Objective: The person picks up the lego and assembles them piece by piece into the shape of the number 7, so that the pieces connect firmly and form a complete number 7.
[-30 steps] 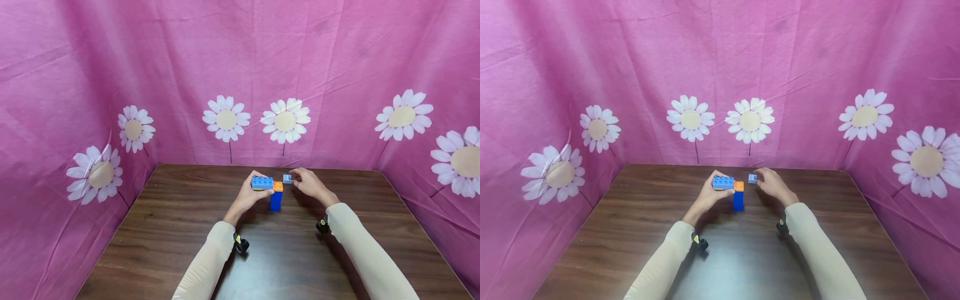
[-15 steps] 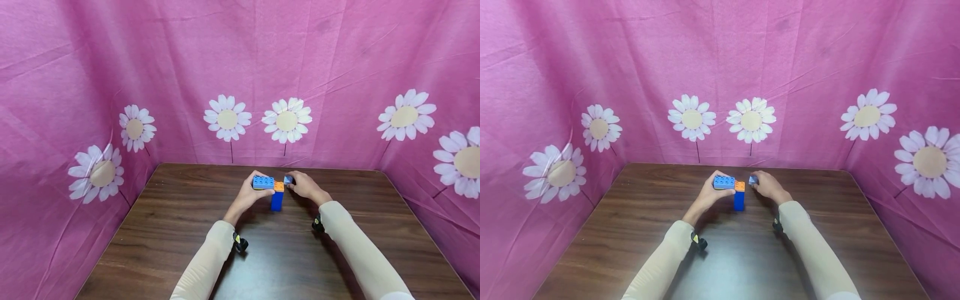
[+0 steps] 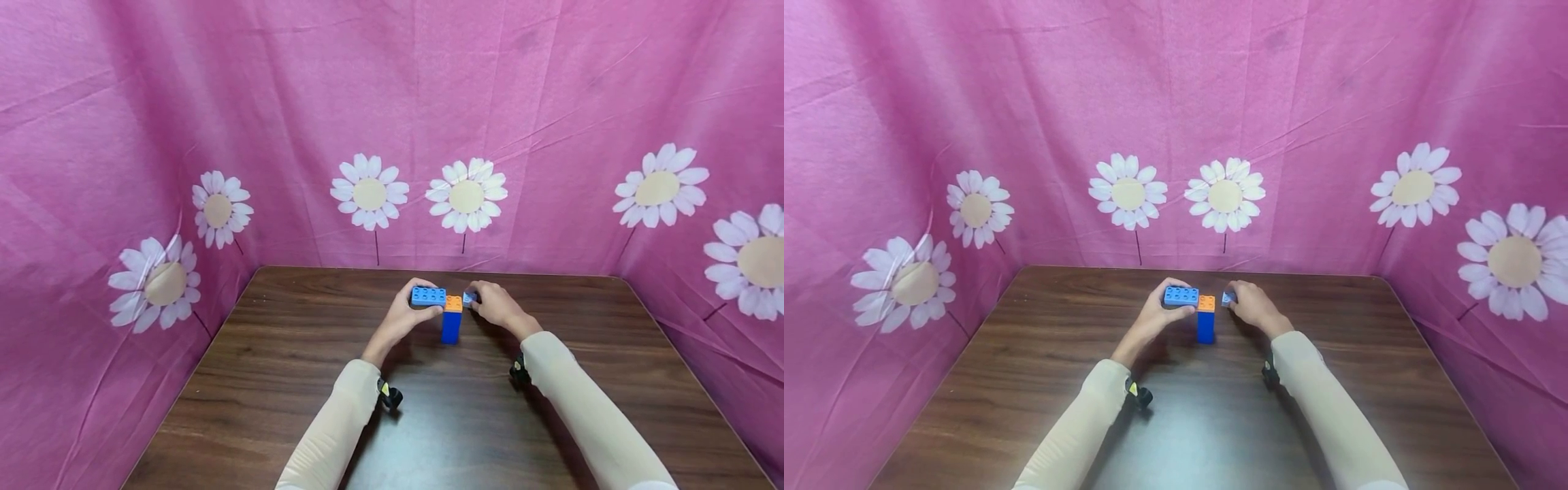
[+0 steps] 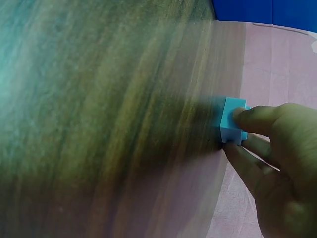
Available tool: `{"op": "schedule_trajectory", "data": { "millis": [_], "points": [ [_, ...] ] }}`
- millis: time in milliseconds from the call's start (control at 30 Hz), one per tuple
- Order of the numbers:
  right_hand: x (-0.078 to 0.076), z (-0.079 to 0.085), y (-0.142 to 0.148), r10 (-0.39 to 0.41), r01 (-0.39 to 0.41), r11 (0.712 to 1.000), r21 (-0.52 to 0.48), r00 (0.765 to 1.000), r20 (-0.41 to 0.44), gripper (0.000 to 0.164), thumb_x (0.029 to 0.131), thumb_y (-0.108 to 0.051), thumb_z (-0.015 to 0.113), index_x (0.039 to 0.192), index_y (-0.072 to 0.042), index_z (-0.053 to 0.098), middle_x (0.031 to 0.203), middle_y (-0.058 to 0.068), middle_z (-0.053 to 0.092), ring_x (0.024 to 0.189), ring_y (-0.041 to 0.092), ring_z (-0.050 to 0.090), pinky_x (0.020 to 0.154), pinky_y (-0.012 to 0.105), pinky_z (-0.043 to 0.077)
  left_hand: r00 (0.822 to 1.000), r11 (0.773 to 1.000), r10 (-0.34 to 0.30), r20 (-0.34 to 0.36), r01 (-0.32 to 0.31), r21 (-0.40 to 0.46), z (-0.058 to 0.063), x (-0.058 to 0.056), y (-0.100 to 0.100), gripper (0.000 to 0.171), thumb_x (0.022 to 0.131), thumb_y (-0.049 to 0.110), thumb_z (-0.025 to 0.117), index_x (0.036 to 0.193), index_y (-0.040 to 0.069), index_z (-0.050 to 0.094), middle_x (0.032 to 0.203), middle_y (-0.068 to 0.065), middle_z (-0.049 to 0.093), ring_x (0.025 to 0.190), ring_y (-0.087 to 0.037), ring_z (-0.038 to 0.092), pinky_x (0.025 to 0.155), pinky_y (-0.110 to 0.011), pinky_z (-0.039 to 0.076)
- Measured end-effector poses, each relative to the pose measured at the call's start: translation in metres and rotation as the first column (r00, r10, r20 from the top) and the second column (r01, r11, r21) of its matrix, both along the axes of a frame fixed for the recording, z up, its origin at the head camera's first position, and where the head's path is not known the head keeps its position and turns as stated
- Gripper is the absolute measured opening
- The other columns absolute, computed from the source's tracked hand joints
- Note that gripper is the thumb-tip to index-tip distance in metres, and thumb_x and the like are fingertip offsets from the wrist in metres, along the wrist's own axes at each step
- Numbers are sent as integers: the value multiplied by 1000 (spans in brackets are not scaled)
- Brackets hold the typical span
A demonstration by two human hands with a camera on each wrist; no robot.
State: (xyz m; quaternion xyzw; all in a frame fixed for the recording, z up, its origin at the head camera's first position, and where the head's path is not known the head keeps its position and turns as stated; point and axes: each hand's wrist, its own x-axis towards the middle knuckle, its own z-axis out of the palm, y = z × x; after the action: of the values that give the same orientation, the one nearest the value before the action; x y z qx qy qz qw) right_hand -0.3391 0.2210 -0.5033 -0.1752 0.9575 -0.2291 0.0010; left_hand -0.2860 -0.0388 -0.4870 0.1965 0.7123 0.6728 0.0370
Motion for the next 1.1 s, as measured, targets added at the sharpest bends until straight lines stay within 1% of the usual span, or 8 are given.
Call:
{"op": "schedule_trajectory", "data": {
  "millis": [167, 300, 400, 467, 567, 700, 900, 1100],
  "points": [
    [1, 0, 1, 3, -2, 1000, 15, 1000, -5, 32, 100, -5, 69, 131, 3, 67, 126, 22, 72, 108, 34, 69, 100, 57, 57, 996, 1000, 3, -87, -3, -3, 4, -1, -3, 46, 91, 9, 84, 132, 14, 63, 135, -13, 64, 113, -21, 63, 96, -30, 55],
    [3, 1, 2, 0, 0, 1000, 11, 1000, 6, 33, 100, -5, 70, 132, 2, 67, 126, 22, 72, 104, 30, 68, 98, 56, 58, 981, 999, -1, -192, -8, -42, 6, -2, -5, 38, 91, 9, 85, 125, 14, 69, 131, -8, 67, 114, -21, 64, 98, -31, 55],
    [5, 2, 3, -2, 3, 1000, -2, 1000, 10, 34, 100, -6, 70, 133, 3, 66, 128, 23, 72, 105, 31, 68, 98, 57, 58, 959, 998, -5, -285, -13, -63, 9, -3, -6, 30, 91, 8, 85, 118, 12, 74, 127, -8, 70, 118, -21, 65, 102, -31, 55],
    [6, 3, 4, -1, 1, 1000, -10, 1000, 3, 36, 100, -7, 70, 134, 3, 66, 129, 23, 72, 107, 33, 69, 99, 57, 57, 937, 997, -11, -350, -16, -75, 10, -3, -6, 27, 90, 7, 86, 115, 11, 76, 126, -7, 70, 120, -21, 65, 104, -31, 55],
    [10, 6, 6, 10, -10, 1000, -15, 1000, -20, 37, 100, -9, 70, 134, 3, 67, 130, 22, 73, 113, 35, 70, 99, 58, 57, 908, 995, -20, -420, -25, -101, 11, -3, -8, 23, 90, 6, 86, 111, 11, 78, 123, -6, 72, 116, -20, 68, 101, -31, 58],
    [16, 11, 7, 33, -36, 999, -40, 998, -56, 36, 99, -10, 71, 132, 3, 70, 127, 20, 74, 108, 34, 73, 94, 55, 60, 883, 993, -31, -469, -27, -117, 11, -1, -9, 22, 90, 6, 85, 110, 10, 78, 124, -6, 73, 114, -21, 70, 97, -30, 60],
    [26, 30, 9, 58, -75, 989, -128, 990, -131, 34, 96, -5, 73, 129, 2, 73, 122, 19, 76, 98, 30, 76, 88, 50, 63, 864, 995, -41, -502, -10, -97, 14, 1, -8, 20, 90, 2, 85, 107, 8, 76, 126, -10, 75, 116, -25, 72, 98, -32, 61],
    [40, 55, 7, 70, -111, 968, -225, 981, -183, 34, 97, -4, 74, 131, 0, 73, 123, 18, 75, 100, 32, 76, 87, 47, 65, 831, 992, -40, -555, -32, -120, 14, 0, -7, 30, 88, 2, 86, 117, 10, 79, 122, -8, 76, 115, -22, 71, 100, -31, 59]
  ]
}}
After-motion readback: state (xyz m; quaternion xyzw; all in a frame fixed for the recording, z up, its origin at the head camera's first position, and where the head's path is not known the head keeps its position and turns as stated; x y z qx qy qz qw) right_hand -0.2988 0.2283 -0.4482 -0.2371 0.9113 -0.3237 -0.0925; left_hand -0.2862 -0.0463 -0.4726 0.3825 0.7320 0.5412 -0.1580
